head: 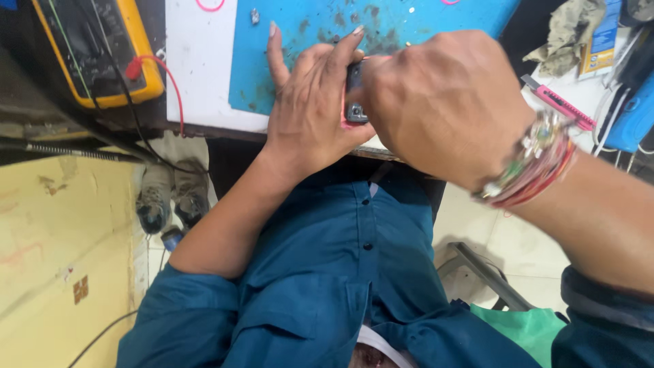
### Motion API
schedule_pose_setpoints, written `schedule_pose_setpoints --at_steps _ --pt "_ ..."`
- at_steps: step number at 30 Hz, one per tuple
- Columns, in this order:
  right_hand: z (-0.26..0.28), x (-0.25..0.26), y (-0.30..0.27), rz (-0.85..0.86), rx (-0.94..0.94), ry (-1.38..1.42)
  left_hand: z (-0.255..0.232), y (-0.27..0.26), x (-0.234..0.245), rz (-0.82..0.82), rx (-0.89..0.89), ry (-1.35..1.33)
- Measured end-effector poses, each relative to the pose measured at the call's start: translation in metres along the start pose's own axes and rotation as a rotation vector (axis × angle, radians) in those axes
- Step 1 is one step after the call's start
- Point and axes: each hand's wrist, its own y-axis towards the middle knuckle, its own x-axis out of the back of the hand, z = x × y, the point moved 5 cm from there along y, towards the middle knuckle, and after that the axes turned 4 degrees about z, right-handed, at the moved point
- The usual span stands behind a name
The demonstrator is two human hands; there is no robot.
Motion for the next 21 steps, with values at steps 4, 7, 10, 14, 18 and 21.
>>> schedule_pose_setpoints --at_steps 4,7,10,14,18,21 --pt "-0.001 -0.010 -0.005 0.008 -0.042 -0.006 -0.003 0.003 0.002 0.001 0.007 -0.017" --pt "-0.011 -0.015 -0.010 -0.133 -0.125 -0.027 -0.004 0.006 0.003 0.024 0.031 -0.040" --pt "-0.033 -0.017 -0.024 -0.361 -0.181 0.457 -0.005 -0.003 0.012 -0.036 -0.023 -0.063" --pt "-0.046 -0.048 -0.036 -0.557 -0.376 1.020 0.017 -0.021 0.026 -0.452 -0.084 -0.432" --pt "-0.029 -0.079 -0.032 -0.827 -0.332 1.248 0.045 -0.036 0.014 -0.724 0.036 -0.853" --pt "-0.015 -0.095 -0.023 -0.842 -0.281 1.385 0.053 -0.042 0.008 -0.740 0.051 -0.970"
